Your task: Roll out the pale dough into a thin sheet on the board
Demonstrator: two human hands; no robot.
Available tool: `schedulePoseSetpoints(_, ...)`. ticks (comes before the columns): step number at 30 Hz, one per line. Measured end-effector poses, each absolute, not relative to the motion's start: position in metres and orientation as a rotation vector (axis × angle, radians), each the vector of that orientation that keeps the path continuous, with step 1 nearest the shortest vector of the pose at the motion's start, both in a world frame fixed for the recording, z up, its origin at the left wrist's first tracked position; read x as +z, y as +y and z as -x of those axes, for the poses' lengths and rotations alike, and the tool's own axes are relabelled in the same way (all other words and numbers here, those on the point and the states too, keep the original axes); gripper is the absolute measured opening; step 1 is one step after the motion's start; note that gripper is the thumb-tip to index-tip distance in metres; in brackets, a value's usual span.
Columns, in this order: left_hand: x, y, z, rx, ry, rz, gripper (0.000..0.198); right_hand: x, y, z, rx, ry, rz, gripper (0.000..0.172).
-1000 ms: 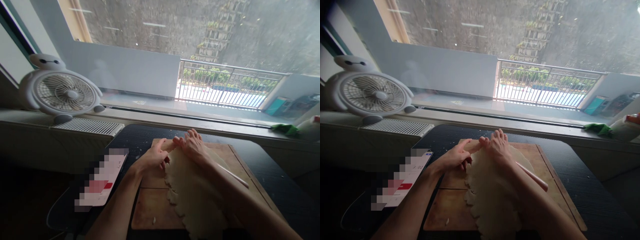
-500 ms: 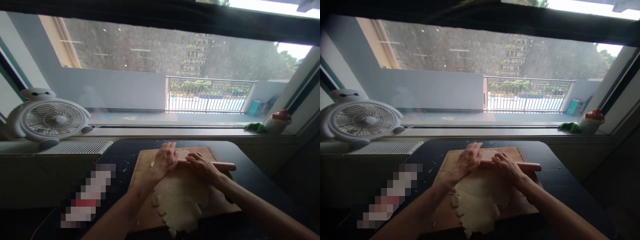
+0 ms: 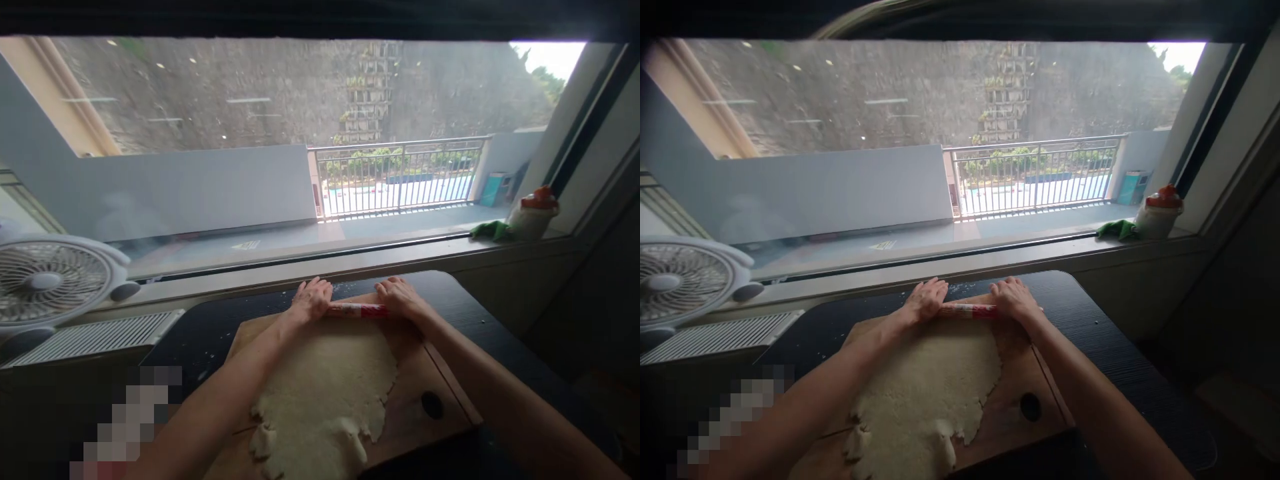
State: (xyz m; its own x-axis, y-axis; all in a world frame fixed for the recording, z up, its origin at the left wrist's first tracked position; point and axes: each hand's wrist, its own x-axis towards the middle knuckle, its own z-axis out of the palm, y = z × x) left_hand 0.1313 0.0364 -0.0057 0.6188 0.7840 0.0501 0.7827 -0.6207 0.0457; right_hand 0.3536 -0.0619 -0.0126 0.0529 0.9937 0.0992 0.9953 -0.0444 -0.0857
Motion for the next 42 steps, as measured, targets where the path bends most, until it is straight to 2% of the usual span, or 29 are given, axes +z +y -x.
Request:
schedulePoseSetpoints(2,-0.007,0.022,-0.120,0.133,1.210,-2.891,0.048,-0.019,-0.079,-0.346,-0.015,-2.132,2.093,0.035)
schedulePoseSetpoints(4,-0.009,0.002,-0.105,0.138,1.083,-2.952,0.048,-0.026,-0.097,-0.340,-0.067,-2.120,1.999,0.043)
schedulePoseSetpoints(7,-0.013,-0.013,-0.100,0.064,1.138,-2.957,0.048,-0.030,-0.101,-0.335,-0.117,-2.009,1.980,0.049)
schedulePoseSetpoints(12,-0.013,0.034,-0.144,0.019,1.427,-2.909,0.045,-0.020,-0.056,-0.343,0.088,-1.842,2.093,0.050)
schedulePoseSetpoints(15,-0.006,0.058,-0.162,0.052,1.354,-2.944,0.046,-0.016,-0.053,-0.340,0.177,-1.804,2.103,0.052)
schedulePoseSetpoints(19,-0.002,0.042,-0.138,0.039,1.105,-2.986,0.045,-0.025,-0.088,-0.313,0.034,-1.835,1.981,0.051)
schedulePoseSetpoints(25,-0.010,-0.010,-0.079,0.123,1.070,-2.844,0.044,-0.056,-0.148,-0.293,-0.166,-1.909,1.697,0.048)
schedulePoseSetpoints(28,-0.007,0.000,-0.095,0.126,1.163,-2.831,0.041,-0.062,-0.152,-0.313,-0.308,-1.847,1.687,0.050)
schedulePoseSetpoints(31,0.003,0.027,-0.136,0.152,1.191,-2.869,0.038,-0.060,-0.143,-0.330,-0.427,-1.759,1.776,0.046)
schedulePoseSetpoints(35,0.014,0.043,-0.163,0.310,1.143,-2.898,0.044,-0.057,-0.140,-0.328,-0.438,-1.769,1.841,0.043)
schedulePoseSetpoints(40,0.006,-0.011,-0.096,0.425,0.905,-2.945,0.042,-0.066,-0.183,-0.315,-0.359,-1.916,1.753,0.050)
schedulePoseSetpoints(42,-0.001,-0.047,-0.057,0.472,0.812,-2.972,0.048,-0.064,-0.196,-0.309,-0.343,-1.965,1.717,0.045)
